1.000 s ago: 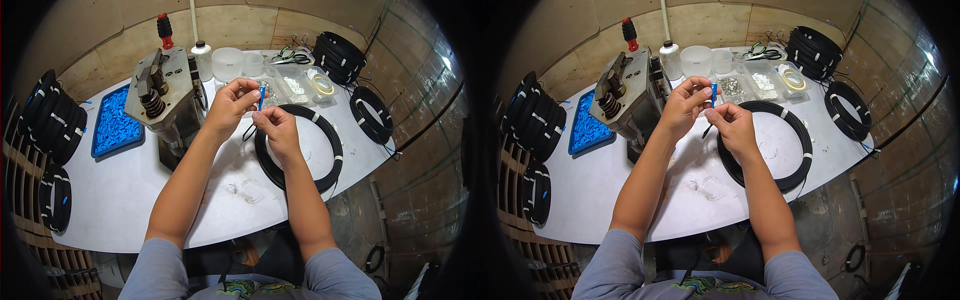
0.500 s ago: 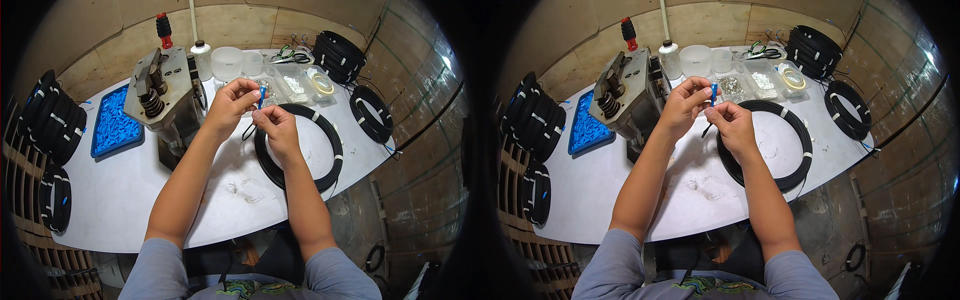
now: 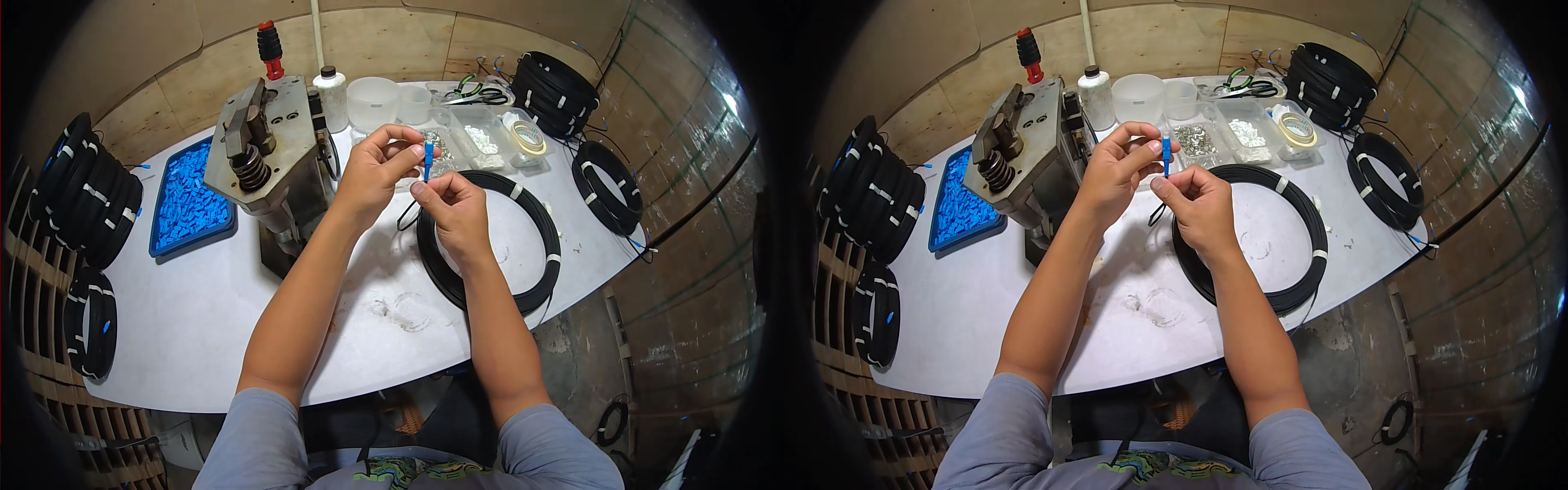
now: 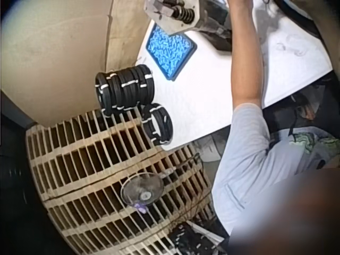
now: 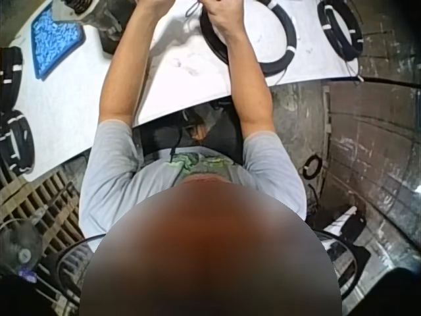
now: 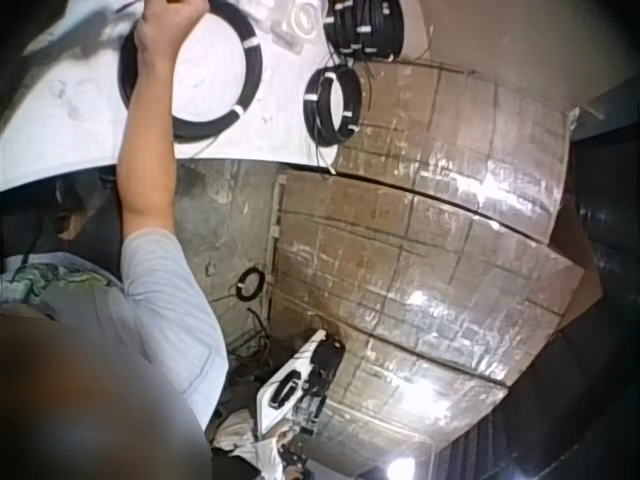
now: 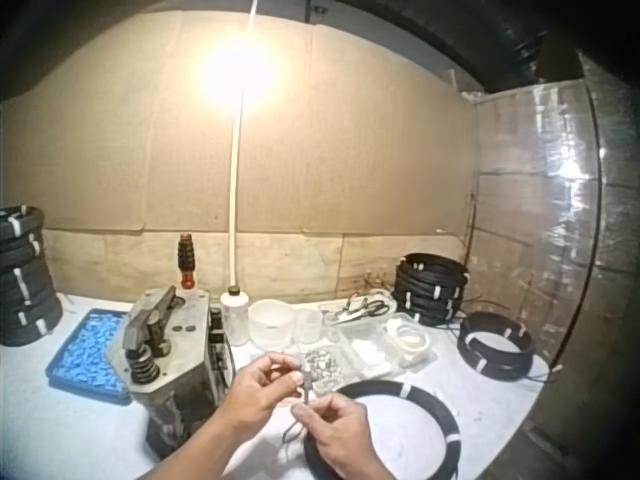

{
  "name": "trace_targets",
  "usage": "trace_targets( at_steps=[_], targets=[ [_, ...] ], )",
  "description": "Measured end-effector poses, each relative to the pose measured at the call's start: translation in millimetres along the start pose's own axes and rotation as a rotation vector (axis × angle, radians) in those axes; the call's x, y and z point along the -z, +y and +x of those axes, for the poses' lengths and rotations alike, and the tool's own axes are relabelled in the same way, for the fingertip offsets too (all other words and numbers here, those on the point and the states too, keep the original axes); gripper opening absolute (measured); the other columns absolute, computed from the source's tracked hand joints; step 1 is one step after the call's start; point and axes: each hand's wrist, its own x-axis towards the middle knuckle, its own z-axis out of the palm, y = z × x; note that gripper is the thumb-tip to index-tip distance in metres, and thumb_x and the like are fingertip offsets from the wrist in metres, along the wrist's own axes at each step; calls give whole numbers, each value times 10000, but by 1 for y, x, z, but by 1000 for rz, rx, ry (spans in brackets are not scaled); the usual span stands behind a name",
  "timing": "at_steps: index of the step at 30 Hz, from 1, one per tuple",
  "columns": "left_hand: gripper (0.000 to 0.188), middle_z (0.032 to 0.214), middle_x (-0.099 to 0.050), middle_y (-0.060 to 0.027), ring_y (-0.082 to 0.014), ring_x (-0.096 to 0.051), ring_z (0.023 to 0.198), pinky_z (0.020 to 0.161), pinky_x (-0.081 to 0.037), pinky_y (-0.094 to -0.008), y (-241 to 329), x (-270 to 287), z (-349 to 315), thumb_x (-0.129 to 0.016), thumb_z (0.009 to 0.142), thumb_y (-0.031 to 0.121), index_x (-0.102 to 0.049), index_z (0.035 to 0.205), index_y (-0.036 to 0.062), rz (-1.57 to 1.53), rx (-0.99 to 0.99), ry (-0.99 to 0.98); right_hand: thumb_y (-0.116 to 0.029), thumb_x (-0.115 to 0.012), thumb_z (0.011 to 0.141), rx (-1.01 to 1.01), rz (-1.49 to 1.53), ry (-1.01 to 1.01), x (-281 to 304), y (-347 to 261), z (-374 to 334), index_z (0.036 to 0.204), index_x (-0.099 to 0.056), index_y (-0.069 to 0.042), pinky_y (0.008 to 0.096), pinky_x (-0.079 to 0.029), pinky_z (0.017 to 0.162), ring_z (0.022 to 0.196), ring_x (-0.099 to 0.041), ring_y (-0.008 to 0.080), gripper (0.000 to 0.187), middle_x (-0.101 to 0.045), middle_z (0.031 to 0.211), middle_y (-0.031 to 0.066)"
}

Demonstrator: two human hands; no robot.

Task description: Bundling a black wire coil using white tape.

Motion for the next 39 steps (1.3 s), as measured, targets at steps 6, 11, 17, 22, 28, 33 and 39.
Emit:
trace_targets(
  at_steps=[6, 11, 17, 22, 28, 33, 39],
  targets=[
    [184, 1040, -696, -142, -148, -640, 923, 791, -501, -283, -2, 1, -1, -655, 919, 70, -588, 1089, 42, 14, -23, -42, -123, -766, 874, 22, -6, 10, -1, 3, 1, 822, -656, -48, 192, -408, 603, 658, -516, 19, 143, -645, 751, -27],
    [183, 1028, -704, -132, -148, -646, 920, 811, -506, -290, -2, 0, -1, -658, 916, 68, -588, 1083, 42, 33, -51, -26, -119, -761, 878, 30, -14, 12, -1, 3, 1, 824, -652, -49, 192, -406, 601, 655, -515, 18, 140, -643, 746, -28],
    [176, 1003, -717, -118, -139, -656, 917, 792, -499, -279, -3, -4, -2, -670, 910, 74, -591, 1066, 47, 76, -57, 5, -123, -759, 880, 31, -16, 11, 1, 5, 2, 821, -650, -47, 195, -412, 604, 655, -518, 22, 145, -644, 745, -23],
    [155, 999, -718, -94, -126, -649, 905, 778, -492, -268, -2, -2, -1, -669, 913, 80, -600, 1049, 53, 126, -90, 3, -118, -754, 883, 19, -26, 16, -2, 2, 1, 822, -651, -45, 196, -414, 603, 654, -523, 27, 140, -644, 742, -20],
    [151, 994, -719, -79, -113, -647, 897, 782, -489, -264, -6, -2, 0, -684, 909, 96, -607, 1034, 59, 148, -93, 35, -114, -752, 885, 31, -3, 16, 0, 5, 2, 830, -656, -41, 196, -409, 599, 654, -520, 24, 132, -639, 737, -23],
    [156, 982, -718, -62, -100, -641, 864, 778, -489, -259, -7, 0, 1, -705, 902, 114, -616, 1019, 63, 151, -126, 45, -117, -746, 890, 37, -30, 9, 0, 3, 1, 840, -660, -37, 193, -407, 603, 656, -518, 22, 128, -636, 736, -26],
    [185, 1015, -707, -76, -122, -654, 900, 773, -497, -270, -9, 1, 1, -703, 910, 131, -618, 1056, 55, 191, -86, 76, -146, -727, 910, 46, -23, 1, 0, 4, 2, 880, -678, -17, 197, -422, 633, 680, -535, 34, 141, -642, 755, -18]
  ],
)
